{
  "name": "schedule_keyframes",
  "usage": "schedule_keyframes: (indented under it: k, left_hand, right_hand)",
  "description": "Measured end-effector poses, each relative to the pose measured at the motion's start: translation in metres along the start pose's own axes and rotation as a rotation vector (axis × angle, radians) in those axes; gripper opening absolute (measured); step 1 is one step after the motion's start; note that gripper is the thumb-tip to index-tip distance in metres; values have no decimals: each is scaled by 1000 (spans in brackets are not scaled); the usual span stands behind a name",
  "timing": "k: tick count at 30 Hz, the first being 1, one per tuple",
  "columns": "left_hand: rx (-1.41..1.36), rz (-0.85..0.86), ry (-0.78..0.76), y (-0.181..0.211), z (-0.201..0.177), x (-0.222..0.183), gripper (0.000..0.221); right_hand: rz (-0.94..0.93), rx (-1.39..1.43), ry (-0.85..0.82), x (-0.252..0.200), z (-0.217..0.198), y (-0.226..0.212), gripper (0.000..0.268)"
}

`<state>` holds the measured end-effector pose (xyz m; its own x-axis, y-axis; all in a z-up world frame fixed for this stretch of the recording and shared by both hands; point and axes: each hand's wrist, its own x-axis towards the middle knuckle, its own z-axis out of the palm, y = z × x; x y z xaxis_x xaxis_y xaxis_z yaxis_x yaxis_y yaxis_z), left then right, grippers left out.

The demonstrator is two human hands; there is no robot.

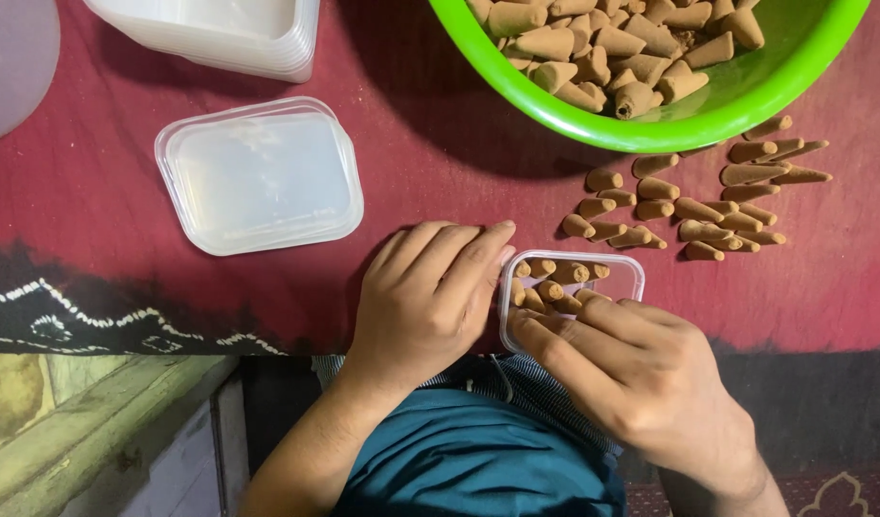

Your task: Packing small incense cones from a large green bowl and a pile on the table into a small clear plastic container.

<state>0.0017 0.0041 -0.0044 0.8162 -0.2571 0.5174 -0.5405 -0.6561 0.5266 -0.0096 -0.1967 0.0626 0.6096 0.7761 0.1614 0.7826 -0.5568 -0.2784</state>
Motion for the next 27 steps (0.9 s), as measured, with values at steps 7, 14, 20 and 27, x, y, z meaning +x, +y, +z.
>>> schedule_keyframes:
  k: [7,14,20,27]
  left_hand:
    - [-11,5,4,2,-2,3,12]
    - [40,13,-6,6,-3,5,10]
    - [80,22,-19,8,1,6,9]
    - [156,22,-70,11,5,6,10]
  right_hand:
    - [-95,-54,-31,-10,6,12,22]
    - [-63,-19,-27,-20,-1,12,25]
    - [45,104,319,-43,-7,21,11]
    - [328,84,646,-99,25,44,13]
